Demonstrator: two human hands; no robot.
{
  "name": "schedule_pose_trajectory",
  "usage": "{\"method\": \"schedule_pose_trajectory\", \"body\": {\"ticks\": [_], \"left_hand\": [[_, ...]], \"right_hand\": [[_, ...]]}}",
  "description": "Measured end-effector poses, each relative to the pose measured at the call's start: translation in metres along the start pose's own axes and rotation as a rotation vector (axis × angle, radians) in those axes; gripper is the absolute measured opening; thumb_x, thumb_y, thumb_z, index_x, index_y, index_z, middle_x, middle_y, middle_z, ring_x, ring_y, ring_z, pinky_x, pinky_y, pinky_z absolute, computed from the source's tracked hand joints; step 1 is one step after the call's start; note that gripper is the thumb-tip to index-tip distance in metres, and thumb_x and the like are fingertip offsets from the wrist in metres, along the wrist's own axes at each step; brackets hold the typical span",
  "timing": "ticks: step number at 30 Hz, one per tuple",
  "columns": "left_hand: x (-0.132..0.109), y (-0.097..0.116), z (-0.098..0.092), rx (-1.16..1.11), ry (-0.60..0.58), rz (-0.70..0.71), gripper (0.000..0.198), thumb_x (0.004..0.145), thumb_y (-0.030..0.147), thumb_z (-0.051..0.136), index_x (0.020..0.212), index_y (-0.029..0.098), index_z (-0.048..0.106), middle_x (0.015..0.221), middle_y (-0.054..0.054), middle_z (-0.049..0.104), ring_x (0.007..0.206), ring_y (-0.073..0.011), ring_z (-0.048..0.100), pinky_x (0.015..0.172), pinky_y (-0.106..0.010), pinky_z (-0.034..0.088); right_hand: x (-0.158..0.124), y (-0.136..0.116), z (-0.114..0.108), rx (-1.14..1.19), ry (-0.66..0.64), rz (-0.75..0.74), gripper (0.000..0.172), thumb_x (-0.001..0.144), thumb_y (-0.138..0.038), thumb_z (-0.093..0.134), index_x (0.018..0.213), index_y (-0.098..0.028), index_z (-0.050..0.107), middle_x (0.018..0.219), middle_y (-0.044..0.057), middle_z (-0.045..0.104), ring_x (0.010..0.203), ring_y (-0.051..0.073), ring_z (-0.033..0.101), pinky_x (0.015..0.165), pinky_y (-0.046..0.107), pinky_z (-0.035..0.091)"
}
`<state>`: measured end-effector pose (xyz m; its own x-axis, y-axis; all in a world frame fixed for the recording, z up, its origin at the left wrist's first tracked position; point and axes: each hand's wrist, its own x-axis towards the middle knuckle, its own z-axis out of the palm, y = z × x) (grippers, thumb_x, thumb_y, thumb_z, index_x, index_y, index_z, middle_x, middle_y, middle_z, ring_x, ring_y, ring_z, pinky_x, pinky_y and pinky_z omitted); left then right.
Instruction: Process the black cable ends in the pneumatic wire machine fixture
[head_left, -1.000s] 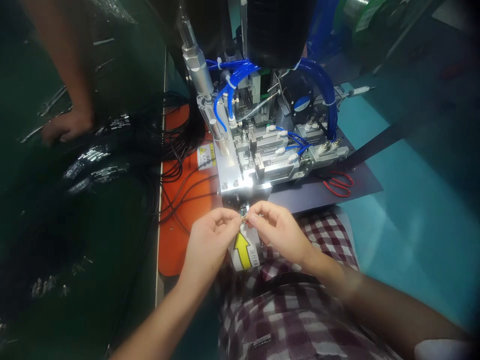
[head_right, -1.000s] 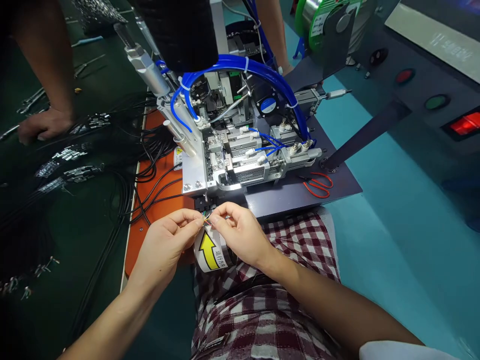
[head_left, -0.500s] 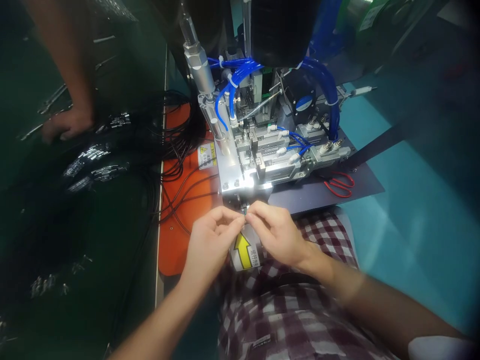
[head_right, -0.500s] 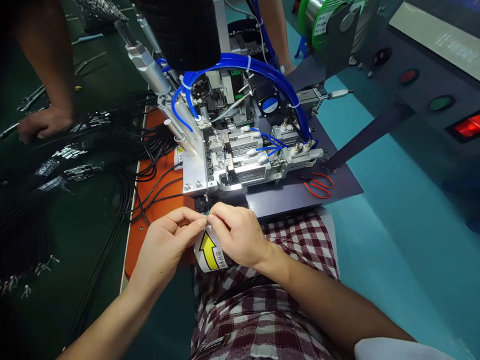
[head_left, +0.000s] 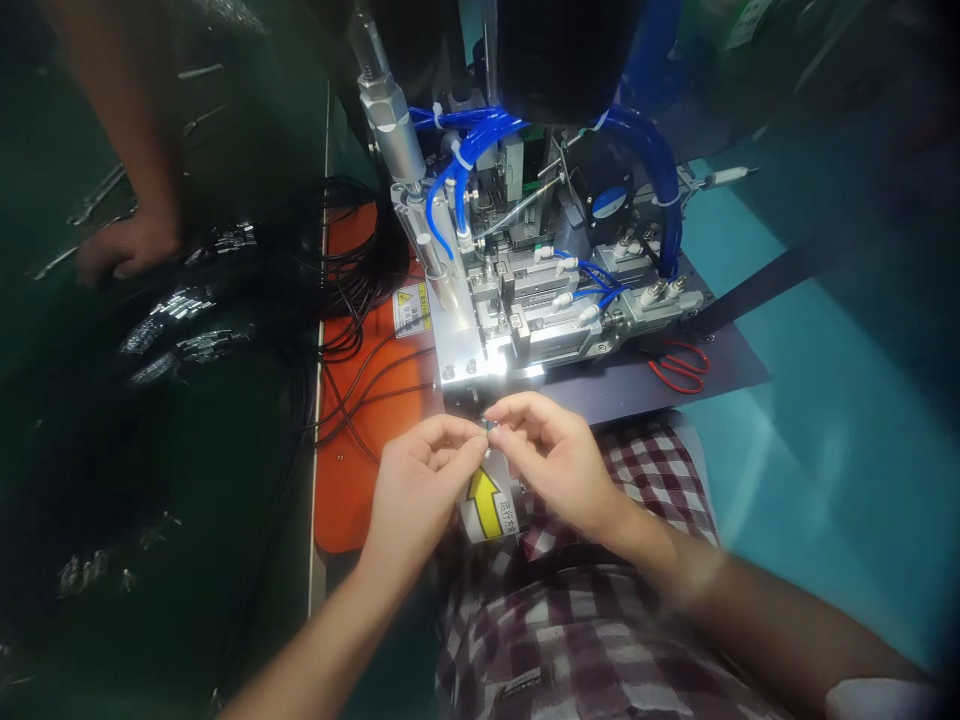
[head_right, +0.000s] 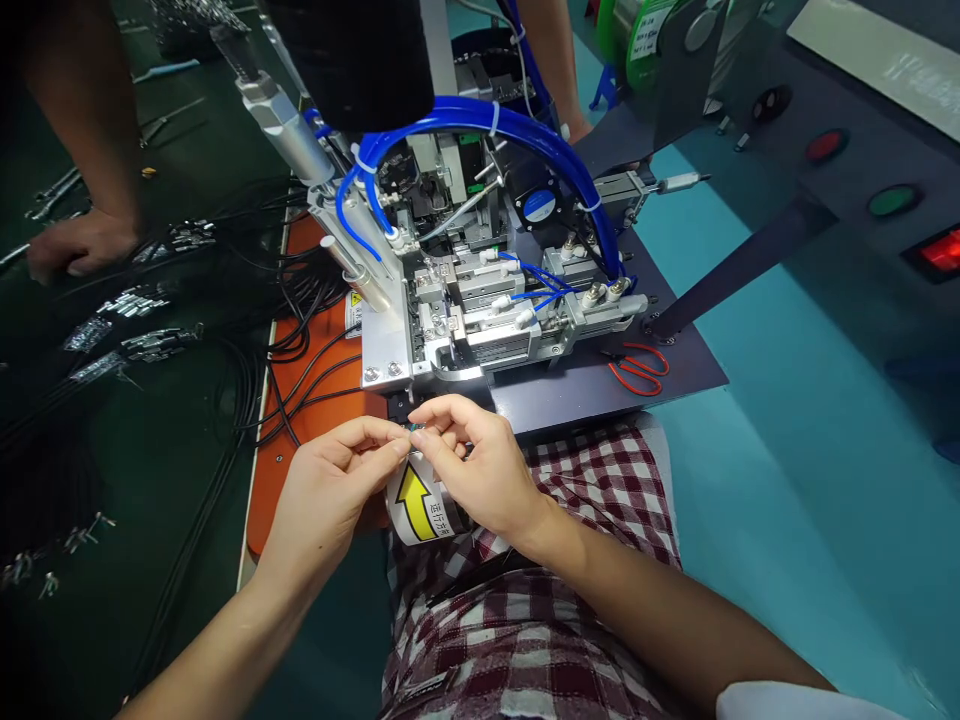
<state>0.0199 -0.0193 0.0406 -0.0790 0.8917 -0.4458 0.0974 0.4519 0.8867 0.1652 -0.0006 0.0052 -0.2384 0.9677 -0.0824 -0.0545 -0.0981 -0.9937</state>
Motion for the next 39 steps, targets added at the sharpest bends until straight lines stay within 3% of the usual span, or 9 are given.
{"method": "schedule_pose_trajectory", "body": {"ticks": [3, 8, 14, 17, 19, 26, 33, 35, 39], "left_hand": [[0.0, 0.002, 0.001, 0.025, -0.001, 0.0, 0.016, 0.078, 0.032, 0.067, 0.075, 0.017, 0.064, 0.045, 0.008, 0.047, 0.038, -0.0045, 0.043, 0.041, -0.015, 0.039], [-0.001, 0.002, 0.003, 0.013, 0.026, 0.006, 0.016, 0.078, 0.032, 0.067, 0.072, 0.017, 0.062, 0.045, 0.007, 0.049, 0.038, -0.0047, 0.042, 0.04, -0.014, 0.037], [-0.002, -0.005, 0.007, 0.164, 0.177, 0.198, 0.012, 0.076, 0.028, 0.067, 0.074, 0.016, 0.065, 0.06, 0.003, 0.061, 0.047, -0.0055, 0.048, 0.043, -0.014, 0.038], [-0.002, -0.003, 0.007, 0.112, 0.114, 0.113, 0.015, 0.076, 0.032, 0.067, 0.075, 0.017, 0.064, 0.052, 0.004, 0.056, 0.043, -0.0062, 0.046, 0.04, -0.014, 0.035], [-0.001, -0.001, 0.006, 0.068, 0.078, 0.049, 0.017, 0.077, 0.033, 0.067, 0.074, 0.017, 0.062, 0.047, 0.006, 0.05, 0.039, -0.0054, 0.041, 0.037, -0.014, 0.032], [-0.003, 0.003, 0.004, 0.026, 0.059, -0.001, 0.019, 0.076, 0.034, 0.068, 0.072, 0.017, 0.061, 0.045, 0.008, 0.045, 0.038, -0.0049, 0.04, 0.037, -0.014, 0.033], [0.0, 0.001, 0.001, 0.037, 0.029, -0.031, 0.018, 0.077, 0.034, 0.067, 0.074, 0.016, 0.063, 0.045, 0.008, 0.042, 0.037, -0.0035, 0.036, 0.035, -0.013, 0.028], [-0.001, 0.002, 0.002, 0.03, 0.038, -0.029, 0.017, 0.077, 0.033, 0.067, 0.074, 0.017, 0.063, 0.045, 0.009, 0.043, 0.037, -0.0037, 0.036, 0.036, -0.013, 0.03], [-0.003, 0.003, 0.008, 0.075, 0.055, 0.064, 0.014, 0.079, 0.03, 0.065, 0.076, 0.017, 0.062, 0.051, 0.006, 0.054, 0.042, -0.0065, 0.047, 0.042, -0.016, 0.038]], "right_hand": [[0.0, -0.002, 0.001, 0.04, 0.027, 0.028, 0.006, 0.082, -0.023, 0.064, 0.082, -0.018, 0.06, 0.062, -0.005, 0.057, 0.048, 0.007, 0.052, 0.046, 0.02, 0.041], [0.0, -0.008, 0.0, 0.097, -0.034, 0.234, 0.011, 0.082, -0.028, 0.064, 0.081, -0.018, 0.059, 0.051, -0.007, 0.052, 0.041, 0.008, 0.046, 0.041, 0.02, 0.037], [-0.004, -0.006, -0.003, -0.232, 0.075, -0.013, 0.011, 0.085, -0.026, 0.059, 0.078, -0.018, 0.059, 0.067, -0.001, 0.059, 0.058, 0.012, 0.055, 0.057, 0.024, 0.046], [-0.002, -0.006, -0.006, -0.042, -0.056, 0.18, 0.015, 0.088, -0.032, 0.055, 0.081, -0.018, 0.055, 0.058, -0.004, 0.054, 0.046, 0.009, 0.049, 0.048, 0.023, 0.043], [0.001, -0.006, -0.009, 0.038, -0.111, 0.226, 0.019, 0.091, -0.035, 0.051, 0.083, -0.018, 0.054, 0.064, -0.004, 0.056, 0.044, 0.008, 0.048, 0.047, 0.022, 0.043], [0.001, -0.007, -0.011, -0.36, -0.1, -0.066, 0.012, 0.089, -0.03, 0.056, 0.093, -0.019, 0.059, 0.077, 0.001, 0.062, 0.06, 0.012, 0.054, 0.055, 0.024, 0.043], [0.0, -0.009, -0.012, -0.647, -0.097, -0.382, 0.014, 0.092, -0.021, 0.048, 0.08, -0.019, 0.053, 0.076, 0.002, 0.06, 0.067, 0.015, 0.054, 0.065, 0.028, 0.04], [0.0, -0.01, -0.011, -0.642, -0.119, -0.328, 0.015, 0.093, -0.022, 0.045, 0.079, -0.02, 0.05, 0.071, 0.001, 0.058, 0.062, 0.014, 0.053, 0.061, 0.028, 0.039], [-0.003, -0.016, -0.005, -0.369, -0.173, -0.013, 0.019, 0.097, -0.025, 0.038, 0.079, -0.022, 0.043, 0.064, -0.004, 0.057, 0.048, 0.01, 0.049, 0.052, 0.025, 0.038]]}}
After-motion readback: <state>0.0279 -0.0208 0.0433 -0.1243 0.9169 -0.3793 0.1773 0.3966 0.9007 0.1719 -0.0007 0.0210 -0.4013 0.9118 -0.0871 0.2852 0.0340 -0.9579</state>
